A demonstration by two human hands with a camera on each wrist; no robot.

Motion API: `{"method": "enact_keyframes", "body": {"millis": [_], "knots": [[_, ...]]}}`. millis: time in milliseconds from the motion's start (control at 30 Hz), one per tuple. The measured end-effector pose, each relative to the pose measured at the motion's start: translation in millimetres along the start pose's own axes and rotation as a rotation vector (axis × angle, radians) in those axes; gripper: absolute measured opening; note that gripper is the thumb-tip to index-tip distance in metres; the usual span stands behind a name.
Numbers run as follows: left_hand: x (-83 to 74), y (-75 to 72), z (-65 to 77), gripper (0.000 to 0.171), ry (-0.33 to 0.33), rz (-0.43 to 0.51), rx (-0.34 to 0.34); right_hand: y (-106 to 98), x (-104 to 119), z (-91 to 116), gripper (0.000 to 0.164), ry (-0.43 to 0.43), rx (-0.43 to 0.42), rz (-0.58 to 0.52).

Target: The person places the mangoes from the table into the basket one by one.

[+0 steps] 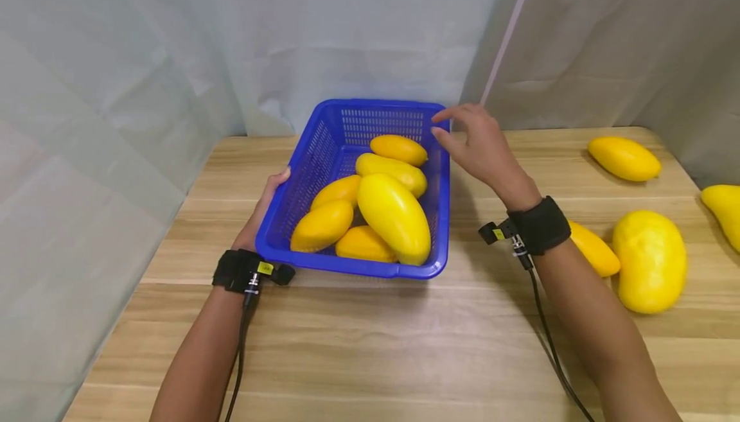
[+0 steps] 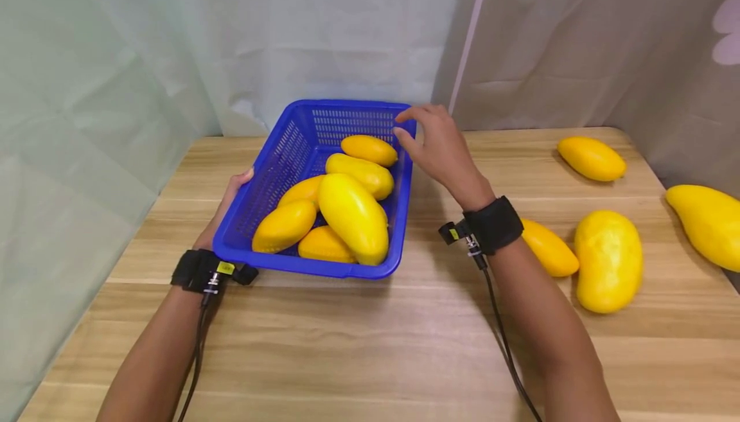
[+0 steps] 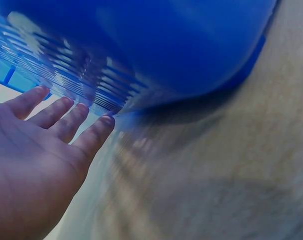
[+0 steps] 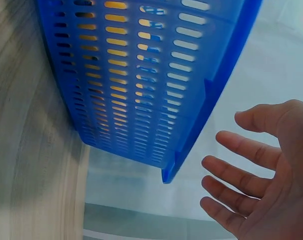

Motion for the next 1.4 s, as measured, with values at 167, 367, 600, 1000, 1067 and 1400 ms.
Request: {"method": "enact_keyframes", "body": {"millis": [167,367,600,1000,1067,1400], "knots": [[-0.9,-1.6,1.7,0.067,0.0,-0.013,0.0,-7,-1,-1,0.027,0.006,-0.023,0.001],[-2.6,-3.6,3.6,0.068,0.002,-0.04,-0.003,-18,-6,-1,0.029,0.047,-0.05,0.016],[-1.0,-4.1,3.2,0.067,-0.004,-0.027,0.0,-36,-16,2,0.032,0.116,-0.066,0.027],[-1.5,-2.7,3.8,0.067,-0.02,-0.033,-0.02,-62,-39,7,0.041,0.211,-0.075,0.038],[-2.0,-2.4,4.2,0.068,-0.016,-0.052,-0.026,-64,-43,8,0.043,0.231,-0.063,0.041],[-1.8,-3.1,4.4,0.071,-0.022,-0.05,-0.01,-80,-61,14,0.051,0.332,-0.023,0.07]]}}
Point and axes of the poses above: each hand's wrist, its own z-axis away from the middle knuckle, its own y-axis out of the palm, x = y × z, the point moved 6 cm from there along -z, towards the middle knuckle, and after that the axes turned 4 degrees about -y, right-handed, at the moved point
